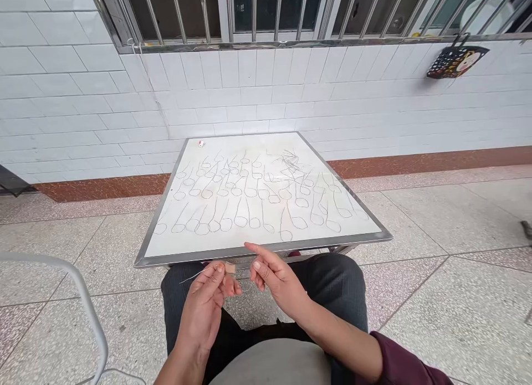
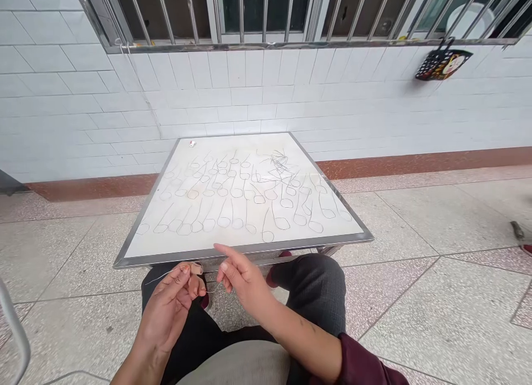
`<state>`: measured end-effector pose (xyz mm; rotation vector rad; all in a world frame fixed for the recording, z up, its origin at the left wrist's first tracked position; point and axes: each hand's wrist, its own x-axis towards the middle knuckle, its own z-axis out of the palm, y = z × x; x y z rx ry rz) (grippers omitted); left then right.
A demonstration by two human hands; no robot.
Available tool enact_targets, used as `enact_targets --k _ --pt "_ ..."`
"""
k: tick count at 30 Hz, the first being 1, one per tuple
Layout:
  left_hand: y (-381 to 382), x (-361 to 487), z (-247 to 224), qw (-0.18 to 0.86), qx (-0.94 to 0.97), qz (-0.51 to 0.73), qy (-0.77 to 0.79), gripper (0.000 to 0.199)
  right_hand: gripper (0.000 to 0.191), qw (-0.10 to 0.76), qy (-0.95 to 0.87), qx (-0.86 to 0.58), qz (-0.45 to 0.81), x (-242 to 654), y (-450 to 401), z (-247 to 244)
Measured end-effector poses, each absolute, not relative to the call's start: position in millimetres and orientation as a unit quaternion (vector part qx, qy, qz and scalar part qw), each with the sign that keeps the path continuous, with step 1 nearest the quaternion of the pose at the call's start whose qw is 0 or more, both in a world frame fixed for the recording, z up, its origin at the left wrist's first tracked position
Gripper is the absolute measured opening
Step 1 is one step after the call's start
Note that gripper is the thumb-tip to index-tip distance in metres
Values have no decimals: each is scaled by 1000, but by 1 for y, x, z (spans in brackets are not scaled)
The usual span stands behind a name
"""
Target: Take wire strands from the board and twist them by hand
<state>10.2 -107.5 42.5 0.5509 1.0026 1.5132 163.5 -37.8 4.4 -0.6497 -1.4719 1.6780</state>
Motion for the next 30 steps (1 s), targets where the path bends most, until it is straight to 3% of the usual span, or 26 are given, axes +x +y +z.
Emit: enact_targets --k 8,15,23,30 --pt "-115 5 51 624 343 543 446 35 41 390 -798 -206 411 176 -37 6" --pt "-116 0 44 626 331 521 477 30 36 380 -776 -218 453 179 -39 2" --pt "-117 -5 43 650 339 465 497 32 36 426 -829 -136 336 178 -39 -1" --pt "-116 -6 44 658 334 431 519 35 30 433 -842 -146 286 176 -41 -3"
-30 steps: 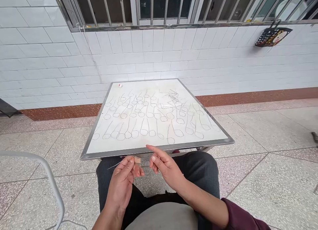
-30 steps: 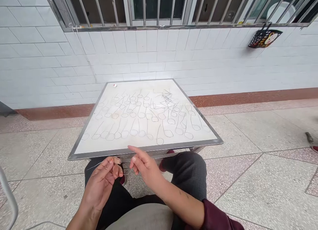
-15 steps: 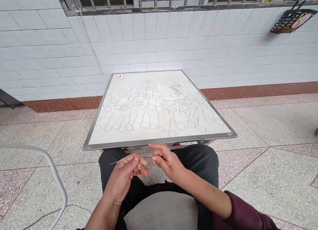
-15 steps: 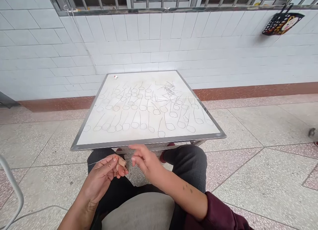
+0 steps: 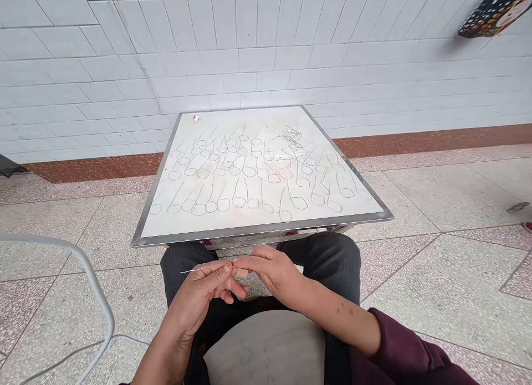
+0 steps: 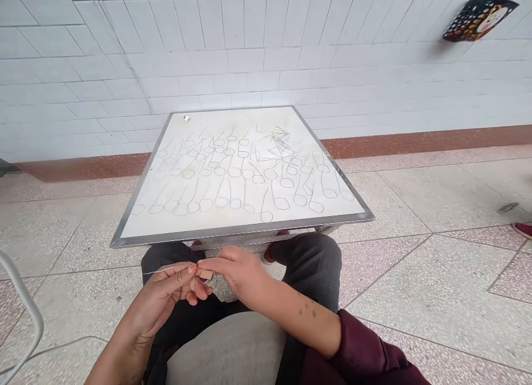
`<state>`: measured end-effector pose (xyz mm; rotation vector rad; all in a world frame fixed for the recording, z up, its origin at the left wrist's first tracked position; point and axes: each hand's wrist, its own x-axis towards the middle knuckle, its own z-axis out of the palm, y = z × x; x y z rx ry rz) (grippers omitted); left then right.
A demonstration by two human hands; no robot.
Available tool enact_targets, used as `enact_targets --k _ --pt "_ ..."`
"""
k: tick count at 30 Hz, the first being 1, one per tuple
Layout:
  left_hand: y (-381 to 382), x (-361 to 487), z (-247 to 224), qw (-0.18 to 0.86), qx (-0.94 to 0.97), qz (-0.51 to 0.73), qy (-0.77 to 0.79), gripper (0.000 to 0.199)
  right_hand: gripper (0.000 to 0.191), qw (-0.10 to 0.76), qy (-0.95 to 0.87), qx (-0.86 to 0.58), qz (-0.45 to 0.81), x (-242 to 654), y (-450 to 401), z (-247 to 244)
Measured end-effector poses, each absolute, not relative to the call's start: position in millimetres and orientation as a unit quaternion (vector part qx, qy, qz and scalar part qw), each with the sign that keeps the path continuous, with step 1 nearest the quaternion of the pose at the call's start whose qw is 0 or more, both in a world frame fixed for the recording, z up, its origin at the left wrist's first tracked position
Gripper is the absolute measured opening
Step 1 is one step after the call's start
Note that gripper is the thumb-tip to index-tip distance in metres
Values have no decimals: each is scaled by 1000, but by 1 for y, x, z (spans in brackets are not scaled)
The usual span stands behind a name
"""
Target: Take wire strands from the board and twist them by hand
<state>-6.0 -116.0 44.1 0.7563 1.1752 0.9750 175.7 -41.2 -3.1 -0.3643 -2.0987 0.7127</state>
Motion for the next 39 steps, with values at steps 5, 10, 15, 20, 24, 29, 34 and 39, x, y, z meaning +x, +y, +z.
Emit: enact_targets --k 5,10,15,20,24,29,34,39 --pt "-115 -5 41 664 321 430 521 33 30 423 -857 -160 247 179 -39 -13" --pt "-115 -1 42 649 341 411 543 36 31 395 -876 -164 223 181 -40 -11" --pt "-116 9 36 623 334 449 546 32 17 378 -770 -269 439 177 -42 -8" --pt "-115 18 29 606 307 533 505 29 25 328 -637 -271 643 175 -42 -7" --pt "-115 24 28 621 254 580 462 26 25 317 -640 -275 643 174 -43 -5" --pt "-115 35 24 616 167 637 432 23 19 357 -722 -294 515 172 -46 -7" --pt "-115 36 22 599 167 644 446 28 19 349 -744 -314 475 172 -49 -10" --pt "-118 31 27 605 270 567 489 32 23 355 -692 -296 555 169 -50 -13"
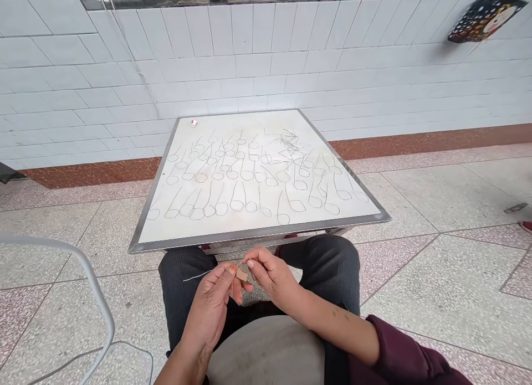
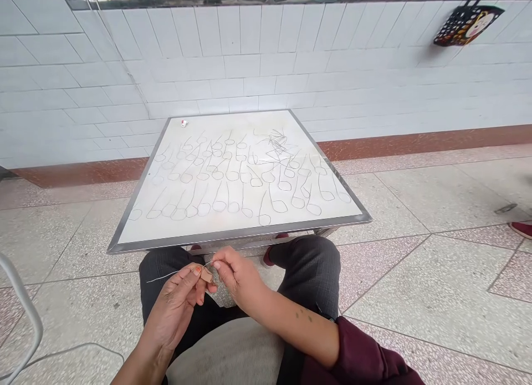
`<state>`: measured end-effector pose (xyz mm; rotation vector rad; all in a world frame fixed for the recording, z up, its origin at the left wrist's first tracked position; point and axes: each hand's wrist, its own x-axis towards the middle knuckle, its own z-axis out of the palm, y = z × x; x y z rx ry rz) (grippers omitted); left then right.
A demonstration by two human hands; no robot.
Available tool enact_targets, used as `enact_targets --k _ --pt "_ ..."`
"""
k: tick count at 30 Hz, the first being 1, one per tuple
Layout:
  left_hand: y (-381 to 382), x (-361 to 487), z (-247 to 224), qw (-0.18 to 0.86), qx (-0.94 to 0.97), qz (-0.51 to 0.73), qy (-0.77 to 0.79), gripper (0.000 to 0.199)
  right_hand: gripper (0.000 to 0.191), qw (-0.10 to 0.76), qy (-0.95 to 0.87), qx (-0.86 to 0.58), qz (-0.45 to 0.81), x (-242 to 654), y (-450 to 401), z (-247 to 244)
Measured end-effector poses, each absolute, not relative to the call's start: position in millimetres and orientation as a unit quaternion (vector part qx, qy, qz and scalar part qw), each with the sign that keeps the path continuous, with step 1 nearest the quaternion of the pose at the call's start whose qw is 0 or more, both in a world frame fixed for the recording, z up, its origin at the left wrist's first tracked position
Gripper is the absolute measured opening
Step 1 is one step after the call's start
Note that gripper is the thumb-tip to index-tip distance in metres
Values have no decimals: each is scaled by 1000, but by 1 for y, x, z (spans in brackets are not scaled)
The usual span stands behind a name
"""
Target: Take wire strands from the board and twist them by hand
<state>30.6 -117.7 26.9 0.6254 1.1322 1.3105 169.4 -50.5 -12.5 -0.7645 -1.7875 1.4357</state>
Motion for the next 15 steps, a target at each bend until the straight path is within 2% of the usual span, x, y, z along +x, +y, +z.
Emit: enact_targets --k 3,7,11,15 --pt "-120 29 29 617 318 530 487 33 25 362 -676 -277 579 169 -50 -13" --pt "-121 31 26 622 342 511 486 33 25 389 -698 -315 512 171 -50 -13" --pt "-120 34 24 617 287 565 466 31 24 386 -676 -309 546 172 -51 -13" --pt "-118 36 27 598 229 618 457 29 23 343 -669 -266 603 172 -52 -11"
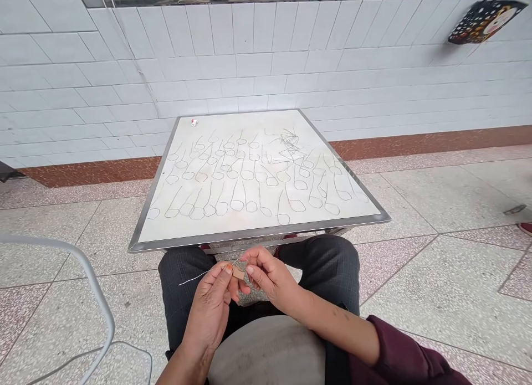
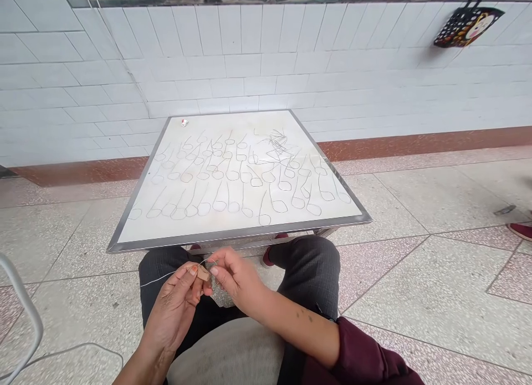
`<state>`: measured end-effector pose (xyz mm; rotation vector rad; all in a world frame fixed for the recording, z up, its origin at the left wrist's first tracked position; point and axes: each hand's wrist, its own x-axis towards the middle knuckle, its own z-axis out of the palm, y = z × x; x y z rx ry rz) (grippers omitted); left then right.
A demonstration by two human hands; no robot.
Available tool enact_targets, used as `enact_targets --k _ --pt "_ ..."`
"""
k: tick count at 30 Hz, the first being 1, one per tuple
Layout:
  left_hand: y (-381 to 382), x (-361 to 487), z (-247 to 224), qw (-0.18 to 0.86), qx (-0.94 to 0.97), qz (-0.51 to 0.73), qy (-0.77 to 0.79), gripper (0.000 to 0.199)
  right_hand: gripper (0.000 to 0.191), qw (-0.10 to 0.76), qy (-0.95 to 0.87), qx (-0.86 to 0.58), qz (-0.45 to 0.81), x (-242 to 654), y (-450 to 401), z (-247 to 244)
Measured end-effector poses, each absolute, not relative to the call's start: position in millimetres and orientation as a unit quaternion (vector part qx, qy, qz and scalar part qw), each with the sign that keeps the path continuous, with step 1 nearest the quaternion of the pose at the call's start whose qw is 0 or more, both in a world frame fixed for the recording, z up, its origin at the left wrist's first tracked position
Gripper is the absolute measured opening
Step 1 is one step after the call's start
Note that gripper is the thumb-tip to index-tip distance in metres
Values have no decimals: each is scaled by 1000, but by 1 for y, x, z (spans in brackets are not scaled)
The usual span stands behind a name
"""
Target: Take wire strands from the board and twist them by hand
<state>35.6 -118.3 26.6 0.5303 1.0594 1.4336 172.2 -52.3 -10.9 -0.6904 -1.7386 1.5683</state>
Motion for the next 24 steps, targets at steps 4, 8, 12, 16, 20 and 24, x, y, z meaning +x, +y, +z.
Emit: enact_targets --k 4,8,12,16,20,24 --pt "-118 37 25 582 195 641 462 32 20 312 -673 -276 611 170 -56 -12" --pt "-118 35 23 565 201 654 460 32 17 328 -668 -301 597 170 -58 -16" --pt "-121 29 26 605 277 581 469 32 21 328 -687 -287 581 176 -50 -10" --pt "-125 27 25 641 358 485 475 41 28 320 -749 -231 533 179 -38 10" --pt "-127 29 19 629 406 444 492 48 17 277 -759 -220 547 173 -35 21" --pt "-127 30 16 609 408 448 511 49 5 303 -770 -232 512 167 -38 23"
